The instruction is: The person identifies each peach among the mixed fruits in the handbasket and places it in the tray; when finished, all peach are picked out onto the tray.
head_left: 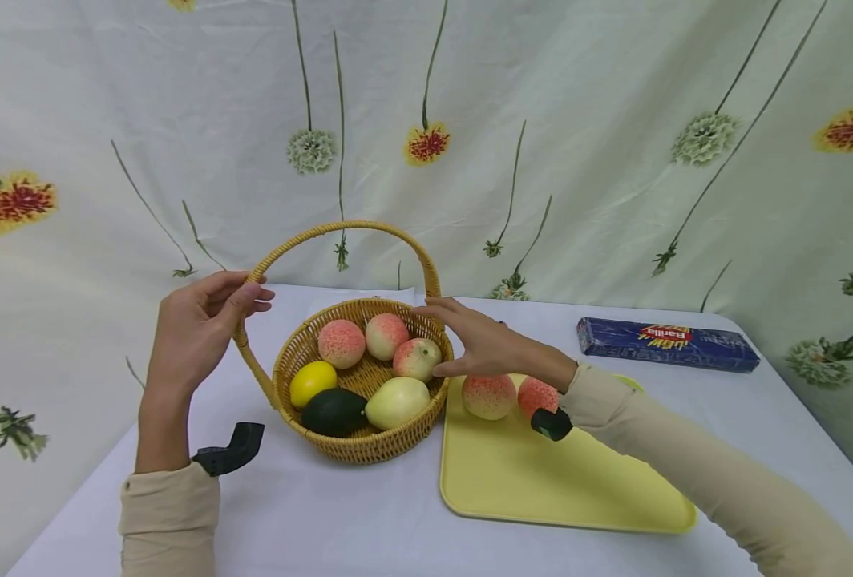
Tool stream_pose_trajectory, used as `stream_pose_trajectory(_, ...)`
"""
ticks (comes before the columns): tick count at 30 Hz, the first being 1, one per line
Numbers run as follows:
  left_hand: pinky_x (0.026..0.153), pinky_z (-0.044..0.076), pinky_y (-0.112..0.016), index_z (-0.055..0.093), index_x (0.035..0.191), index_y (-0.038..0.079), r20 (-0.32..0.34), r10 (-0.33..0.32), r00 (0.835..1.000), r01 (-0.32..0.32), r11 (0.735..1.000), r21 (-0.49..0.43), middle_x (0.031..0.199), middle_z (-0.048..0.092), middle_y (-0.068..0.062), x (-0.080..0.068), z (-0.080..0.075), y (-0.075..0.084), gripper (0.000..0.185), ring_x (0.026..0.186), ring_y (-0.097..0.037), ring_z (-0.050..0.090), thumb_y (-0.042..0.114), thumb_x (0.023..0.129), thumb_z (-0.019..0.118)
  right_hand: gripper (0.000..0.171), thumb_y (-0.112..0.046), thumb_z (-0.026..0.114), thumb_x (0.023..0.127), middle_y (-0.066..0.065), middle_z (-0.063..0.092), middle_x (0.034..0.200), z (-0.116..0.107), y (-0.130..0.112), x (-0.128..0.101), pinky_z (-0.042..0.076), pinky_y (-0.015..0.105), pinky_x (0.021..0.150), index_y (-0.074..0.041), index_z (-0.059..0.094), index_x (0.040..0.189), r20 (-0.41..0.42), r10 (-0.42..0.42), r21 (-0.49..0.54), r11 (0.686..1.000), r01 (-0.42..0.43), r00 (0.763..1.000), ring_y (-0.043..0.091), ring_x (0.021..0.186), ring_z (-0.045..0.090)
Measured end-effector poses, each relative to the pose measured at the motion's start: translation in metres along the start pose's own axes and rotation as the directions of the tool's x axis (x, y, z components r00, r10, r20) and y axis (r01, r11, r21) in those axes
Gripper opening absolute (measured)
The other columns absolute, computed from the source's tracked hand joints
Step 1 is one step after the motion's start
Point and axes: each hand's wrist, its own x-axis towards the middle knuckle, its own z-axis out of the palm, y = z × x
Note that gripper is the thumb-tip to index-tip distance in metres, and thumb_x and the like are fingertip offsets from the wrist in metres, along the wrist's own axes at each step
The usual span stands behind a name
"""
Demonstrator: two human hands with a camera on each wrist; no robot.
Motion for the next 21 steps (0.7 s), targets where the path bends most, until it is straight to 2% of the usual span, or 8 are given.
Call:
stream_pose_trajectory(4,0.078,0.051,-0.012,0.062,0.125,0.005,0.003,0.005,1.0,-0.005,1.0,-0.002,0.106,0.069,-0.014,0.0,0.0,0.0,0.035,0.085,0.003,0.065,0.026,0.097,0.055,0.082,-0.024,0.076,0.083,0.014,0.02,0.157,0.002,0.001,0.006,0.037,0.05,0.106,-0.011,0.03,0.15,0.014,-0.035,-0.002,0.999,0.035,0.999,0.033,0.143,0.022)
stream_pose_trajectory(7,0.077,0.05,-0.01,0.061,0.126,0.005,0.004,0.006,1.0,-0.006,1.0,-0.003,0.106,0.069,-0.014,0.0,0.0,0.0,0.035,0.085,0.004,0.065,0.025,0.097,0.055,0.08,-0.023,0.075,0.084,0.015,0.019,0.157,0.005,0.002,0.011,0.037,0.049,0.107,-0.012,0.031,0.15,0.018,-0.046,0.003,0.999,0.046,0.999,0.033,0.143,0.024)
stream_pose_trajectory(14,0.076,0.05,-0.009,0.062,0.125,0.006,0.0,0.007,1.0,-0.007,1.0,0.002,0.106,0.069,-0.013,-0.001,0.0,0.0,0.036,0.085,0.001,0.066,0.027,0.097,0.055,0.08,-0.023,0.074,0.084,0.014,0.017,0.158,0.011,0.001,0.021,0.038,0.047,0.106,-0.016,0.029,0.151,0.056,-0.011,0.029,1.0,0.01,0.998,0.031,0.145,0.019)
stream_pose_trajectory(21,0.075,0.049,-0.008,0.062,0.124,0.006,-0.007,0.007,1.0,-0.007,1.0,0.006,0.106,0.069,-0.014,-0.001,0.0,0.002,0.037,0.085,0.002,0.066,0.029,0.097,0.055,0.082,-0.02,0.075,0.084,0.014,0.019,0.157,0.012,0.002,0.03,0.034,0.047,0.109,-0.013,0.027,0.151,0.108,-0.009,0.018,1.0,0.007,0.994,0.029,0.146,0.016)
